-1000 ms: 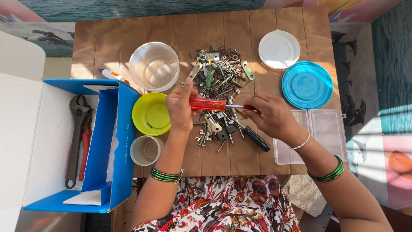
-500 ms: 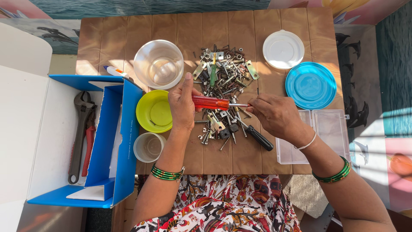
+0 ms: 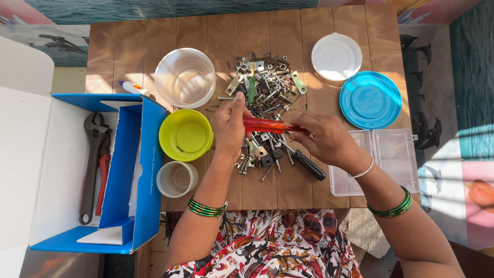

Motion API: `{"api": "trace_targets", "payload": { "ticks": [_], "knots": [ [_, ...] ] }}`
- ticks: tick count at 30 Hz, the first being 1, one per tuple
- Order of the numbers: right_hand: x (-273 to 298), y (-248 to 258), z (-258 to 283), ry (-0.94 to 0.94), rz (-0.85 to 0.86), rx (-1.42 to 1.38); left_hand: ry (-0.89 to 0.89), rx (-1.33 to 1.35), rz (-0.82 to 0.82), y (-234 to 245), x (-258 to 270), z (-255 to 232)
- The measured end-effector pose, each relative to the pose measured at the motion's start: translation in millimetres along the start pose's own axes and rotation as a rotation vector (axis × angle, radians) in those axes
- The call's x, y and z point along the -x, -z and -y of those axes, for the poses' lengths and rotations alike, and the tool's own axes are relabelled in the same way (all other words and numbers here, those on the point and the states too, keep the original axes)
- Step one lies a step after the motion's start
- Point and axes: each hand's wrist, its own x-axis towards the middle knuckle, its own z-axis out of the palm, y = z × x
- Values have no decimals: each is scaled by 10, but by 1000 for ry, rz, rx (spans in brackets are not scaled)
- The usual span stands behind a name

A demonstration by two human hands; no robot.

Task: The person sorts a mixed pile of hardware and tools on a wooden table, placing pliers, a wrench, and screwdrivers into a blue and white cardboard box. They also open a small plastic case and move bowls and lids aside while organizing the items.

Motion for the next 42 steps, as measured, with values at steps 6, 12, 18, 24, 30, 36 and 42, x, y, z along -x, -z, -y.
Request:
{"api": "trace_targets", "payload": {
  "ticks": [6, 12, 18, 24, 30, 36, 42],
  "knots": [
    [21, 123, -60, 33, -75, 160, 25, 88, -18, 121, -42, -126],
    [81, 20, -121, 16, -118, 69, 48, 46, -35, 113, -17, -111],
    [122, -45, -187, -44, -73, -87, -40, 58, -13, 84, 39, -116],
    [155, -113, -236, -69, -95, -178, -151, -14, -11, 51, 39, -117],
    [106, -131, -324, -78, -95, -169, -113, 18, -8, 41, -1, 11],
    [61, -104, -416, -64, -84, -165, -109, 86, 13, 54, 27, 189],
    [71, -143, -384, -86, -74, -151, -151, 19, 25, 74, 46, 136]
  ]
}}
